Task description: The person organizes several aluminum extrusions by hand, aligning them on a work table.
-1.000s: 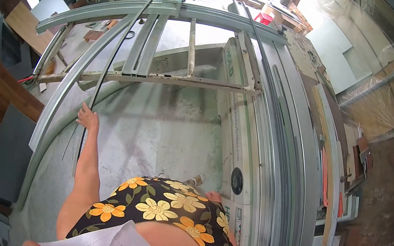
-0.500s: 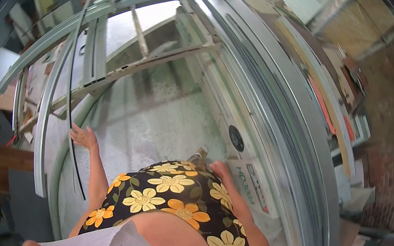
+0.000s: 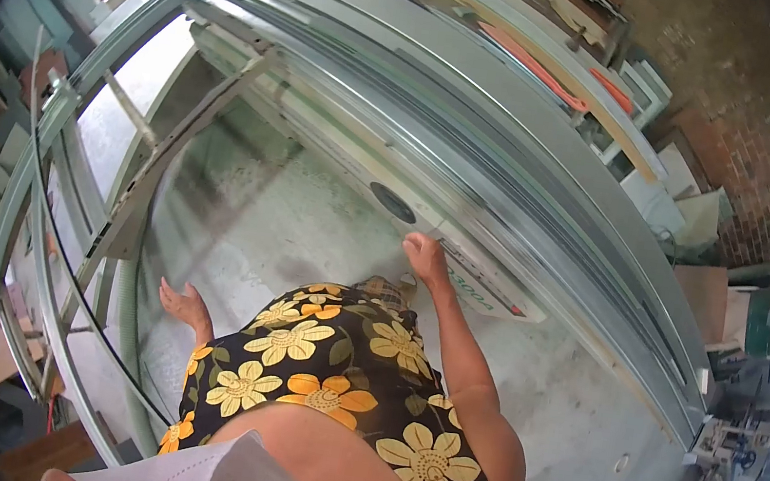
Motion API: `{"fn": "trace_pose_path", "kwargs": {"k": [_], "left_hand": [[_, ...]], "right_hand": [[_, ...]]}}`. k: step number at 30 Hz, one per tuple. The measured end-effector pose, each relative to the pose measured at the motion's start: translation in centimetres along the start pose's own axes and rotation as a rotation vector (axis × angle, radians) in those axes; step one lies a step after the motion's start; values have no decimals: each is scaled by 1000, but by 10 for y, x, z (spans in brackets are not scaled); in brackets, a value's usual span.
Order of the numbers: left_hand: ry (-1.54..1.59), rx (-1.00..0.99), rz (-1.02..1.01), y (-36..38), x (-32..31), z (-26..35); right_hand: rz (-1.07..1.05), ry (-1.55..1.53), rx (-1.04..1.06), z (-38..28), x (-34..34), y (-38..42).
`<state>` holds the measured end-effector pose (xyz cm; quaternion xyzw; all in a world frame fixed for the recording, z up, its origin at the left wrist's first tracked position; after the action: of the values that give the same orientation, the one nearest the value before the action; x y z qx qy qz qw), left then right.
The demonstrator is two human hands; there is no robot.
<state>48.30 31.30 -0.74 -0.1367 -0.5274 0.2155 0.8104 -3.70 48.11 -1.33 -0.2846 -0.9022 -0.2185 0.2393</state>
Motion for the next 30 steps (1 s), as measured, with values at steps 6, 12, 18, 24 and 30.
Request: {"fn": "trace_pose_path", "kwargs": {"k": [6,12,18,24,30], "left_hand": [[128,-108,-76,20,-32,62],[248,-184,-84,52,-73,160],[538,-133,-193,89,-102,281],[654,-82,-207,120,-103,339],[602,13,-224,142,-97,333]], "right_hand": [[237,-47,79,-33,120,-8],[487,116,147,-14,248,-25],[616,389,144,44,331,-62],[402,380,58,93,362,-92],[97,137,0,111,369,-111]]}}
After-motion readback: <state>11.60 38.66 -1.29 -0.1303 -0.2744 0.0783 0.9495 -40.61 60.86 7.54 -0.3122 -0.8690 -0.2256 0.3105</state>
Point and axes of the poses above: each hand's wrist, its own y-axis away from the middle knuckle, its own x-axis out of the back of the hand, z = x × y, the point moved 6 cm from there along -y, towards the middle knuckle, and after that the axes turned 10 degrees about -x, right-handed, at the moved point
